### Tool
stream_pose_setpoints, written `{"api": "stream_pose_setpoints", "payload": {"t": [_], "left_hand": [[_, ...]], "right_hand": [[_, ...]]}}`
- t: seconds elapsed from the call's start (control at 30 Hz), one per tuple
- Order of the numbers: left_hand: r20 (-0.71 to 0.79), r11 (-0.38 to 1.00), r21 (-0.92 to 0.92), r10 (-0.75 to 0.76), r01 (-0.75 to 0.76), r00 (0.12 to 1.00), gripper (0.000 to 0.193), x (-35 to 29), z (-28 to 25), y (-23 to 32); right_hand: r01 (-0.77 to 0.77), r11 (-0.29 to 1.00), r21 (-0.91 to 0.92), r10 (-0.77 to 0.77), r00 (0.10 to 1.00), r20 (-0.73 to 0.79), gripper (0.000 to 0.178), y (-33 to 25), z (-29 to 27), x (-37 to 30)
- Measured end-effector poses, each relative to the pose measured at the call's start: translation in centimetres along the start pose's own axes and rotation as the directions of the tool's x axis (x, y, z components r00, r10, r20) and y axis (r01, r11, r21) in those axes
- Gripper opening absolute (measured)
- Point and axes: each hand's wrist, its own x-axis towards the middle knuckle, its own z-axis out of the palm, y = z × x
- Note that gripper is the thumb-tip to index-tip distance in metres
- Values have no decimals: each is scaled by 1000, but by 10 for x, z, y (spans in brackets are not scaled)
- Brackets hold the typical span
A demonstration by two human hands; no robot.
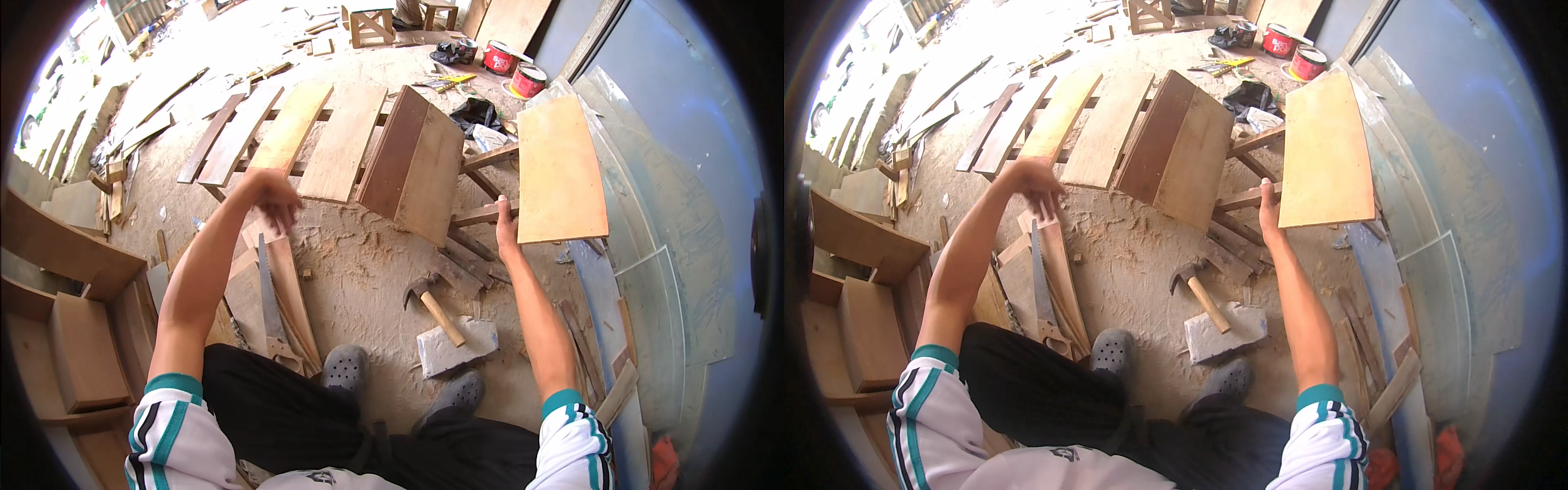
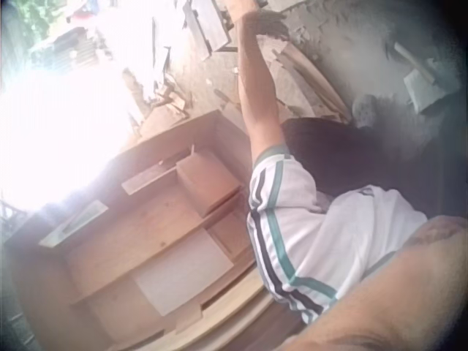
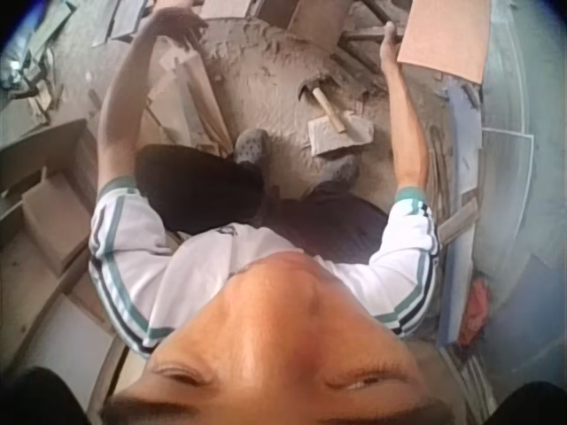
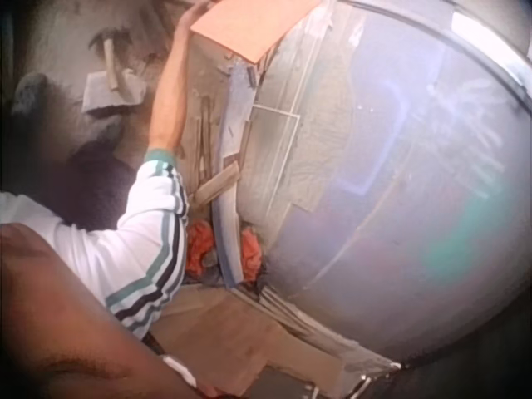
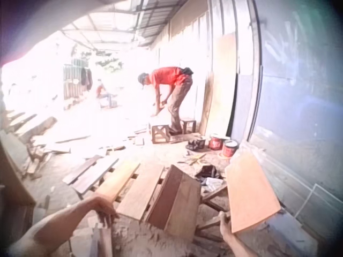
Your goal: The person assembles a wooden structure by fitting slats into a frame, using a hammer to secure pieces, and sawing a small wooden block. They handle various wooden planks and tools while sitting on the floor in a cluttered workshop.
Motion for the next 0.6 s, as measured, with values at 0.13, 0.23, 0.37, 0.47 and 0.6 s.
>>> {"api": "stream_pose_setpoints", "payload": {"t": [0.13, 0.23, 0.37, 0.47, 0.6], "left_hand": [[-698, 920, 141, 354, -365, 623, 59, -20, 3, 54], [-742, 798, 357, 558, -486, 372, 78, -3, 43, 111], [-727, 839, 432, 541, -331, 422, 78, 42, 56, 107], [-740, 847, 468, 531, -252, 412, 66, 60, 70, 108], [-787, 818, 438, 549, -372, 281, 64, 68, 73, 103]], "right_hand": [[15, 998, -56, -16, 1000, -8, 85, 1, 7, -1], [156, 841, -518, -272, 950, -155, 96, 23, -21, 15], [99, 849, -519, -233, 952, -199, 104, 36, 2, 14], [23, 896, -443, -90, 987, -132, 94, 57, -14, 26], [250, 795, -553, -408, 895, -183, 58, 69, -4, 26]]}}
